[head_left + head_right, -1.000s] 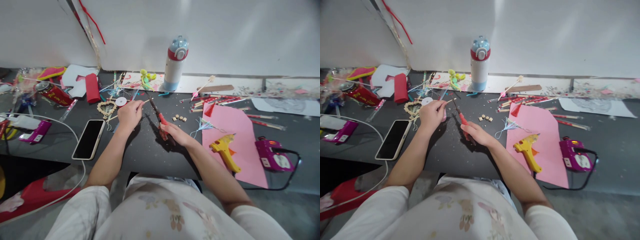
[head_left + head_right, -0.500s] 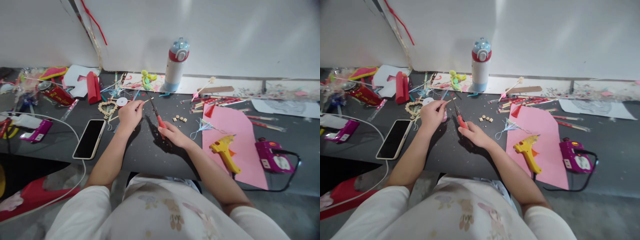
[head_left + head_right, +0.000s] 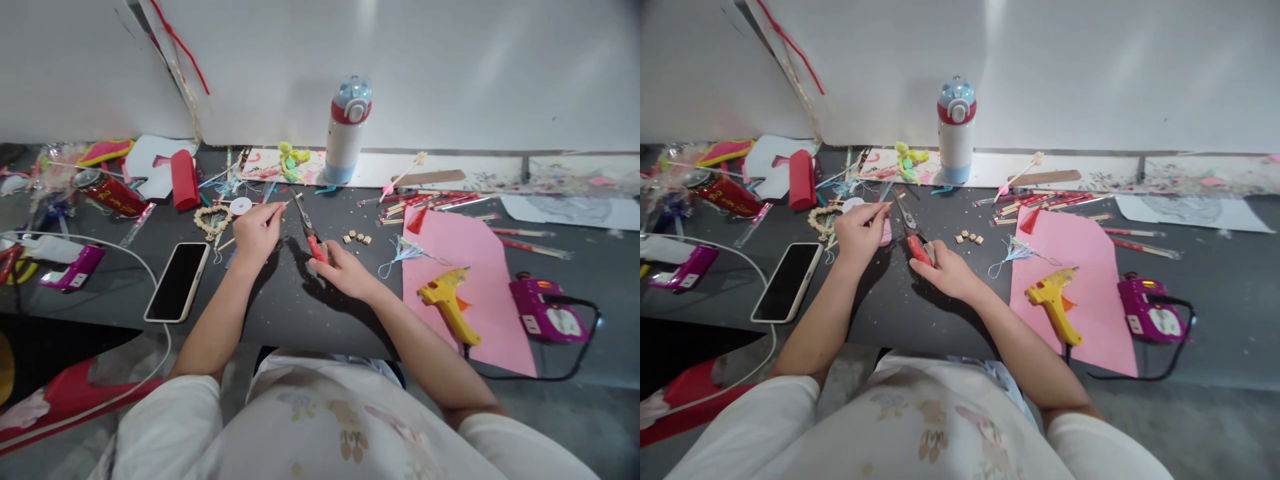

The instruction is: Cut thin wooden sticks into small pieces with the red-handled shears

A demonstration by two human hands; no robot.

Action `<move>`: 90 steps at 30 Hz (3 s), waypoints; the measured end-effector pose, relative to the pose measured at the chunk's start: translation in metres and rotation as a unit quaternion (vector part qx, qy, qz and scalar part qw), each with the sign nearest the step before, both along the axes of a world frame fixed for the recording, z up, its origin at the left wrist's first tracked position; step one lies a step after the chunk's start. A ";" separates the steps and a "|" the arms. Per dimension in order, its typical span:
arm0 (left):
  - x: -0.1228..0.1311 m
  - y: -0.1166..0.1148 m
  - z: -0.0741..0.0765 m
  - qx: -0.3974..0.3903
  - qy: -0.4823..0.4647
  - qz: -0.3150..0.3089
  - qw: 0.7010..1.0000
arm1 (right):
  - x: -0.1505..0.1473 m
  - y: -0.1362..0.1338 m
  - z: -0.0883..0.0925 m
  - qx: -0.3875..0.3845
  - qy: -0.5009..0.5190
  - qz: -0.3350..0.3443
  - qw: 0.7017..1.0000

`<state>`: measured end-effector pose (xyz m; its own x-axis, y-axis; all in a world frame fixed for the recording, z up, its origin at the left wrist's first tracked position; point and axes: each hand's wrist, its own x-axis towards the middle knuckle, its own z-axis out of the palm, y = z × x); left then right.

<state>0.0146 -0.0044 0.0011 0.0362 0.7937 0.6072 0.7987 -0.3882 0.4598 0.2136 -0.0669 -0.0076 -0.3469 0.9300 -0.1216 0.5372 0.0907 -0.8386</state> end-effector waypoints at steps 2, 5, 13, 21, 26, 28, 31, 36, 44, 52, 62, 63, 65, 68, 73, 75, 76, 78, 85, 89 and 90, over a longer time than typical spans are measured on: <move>0.000 0.000 0.000 0.002 0.003 -0.003 1.000 | 0.000 0.000 0.000 0.002 -0.005 0.002 1.000; 0.000 0.000 0.001 0.006 0.011 0.003 1.000 | 0.000 0.000 0.001 0.003 -0.008 0.003 1.000; -0.006 0.001 0.007 -0.053 0.040 -0.019 0.998 | 0.001 0.001 0.002 0.011 -0.021 -0.006 1.000; -0.011 -0.001 0.015 -0.092 0.038 -0.072 0.992 | 0.001 0.001 0.000 0.013 -0.020 -0.004 1.000; -0.014 -0.001 0.015 -0.095 0.053 -0.078 0.991 | 0.002 0.001 0.001 0.012 -0.017 -0.003 1.000; -0.015 0.000 0.014 -0.096 0.071 -0.069 0.990 | 0.002 0.001 0.001 0.013 -0.019 -0.002 1.000; -0.012 -0.001 0.013 -0.080 0.119 -0.037 0.989 | 0.002 0.002 0.002 0.004 -0.028 -0.003 1.000; 0.003 -0.011 0.016 0.021 0.105 0.007 0.994 | 0.000 0.004 -0.002 -0.008 -0.014 -0.049 0.999; 0.037 -0.023 0.003 -0.352 -0.235 -0.207 0.882 | -0.002 0.007 -0.012 -0.001 0.058 -0.064 0.996; 0.045 -0.021 -0.005 -0.398 -0.388 -0.269 0.787 | -0.001 0.007 -0.019 0.015 0.096 -0.031 0.995; 0.044 -0.022 -0.005 -0.386 -0.372 -0.260 0.803 | -0.001 0.007 -0.017 0.014 0.109 -0.022 0.994; 0.044 -0.022 -0.004 -0.386 -0.370 -0.258 0.804 | -0.001 0.007 -0.017 0.015 0.110 -0.021 0.994; 0.044 -0.022 -0.005 -0.385 -0.368 -0.256 0.806 | -0.001 0.007 -0.017 0.014 0.110 -0.019 0.994; 0.045 -0.022 -0.006 -0.384 -0.369 -0.252 0.808 | -0.002 0.007 -0.016 0.014 0.114 -0.020 0.993; 0.040 -0.020 -0.006 -0.348 -0.254 -0.222 0.875 | -0.001 0.008 -0.012 0.003 0.078 -0.047 0.996; 0.034 -0.019 -0.003 -0.245 -0.147 -0.144 0.948 | 0.000 0.008 -0.008 -0.005 0.029 -0.061 0.998; 0.029 -0.018 -0.002 -0.173 -0.092 -0.093 0.976 | 0.000 0.007 -0.007 -0.005 0.008 -0.065 0.998; 0.020 -0.015 0.002 -0.035 -0.004 -0.030 0.999 | 0.001 0.006 -0.004 -0.002 -0.022 -0.065 0.998; 0.001 -0.003 0.002 -0.011 0.136 0.016 0.991 | 0.000 0.002 -0.001 0.014 -0.015 -0.026 0.999; 0.000 -0.003 0.002 -0.028 0.113 0.034 0.993 | 0.003 0.003 -0.003 -0.013 0.074 0.016 0.997; 0.000 -0.004 0.003 -0.030 0.102 0.032 0.994 | 0.004 0.004 -0.004 -0.023 0.098 0.027 0.995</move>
<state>0.0141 -0.0080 0.0041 0.1021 0.8328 0.5440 0.9001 -0.3102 0.3060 0.2179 -0.0633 -0.0120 -0.4181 0.9041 -0.0890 0.3586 0.0742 -0.9305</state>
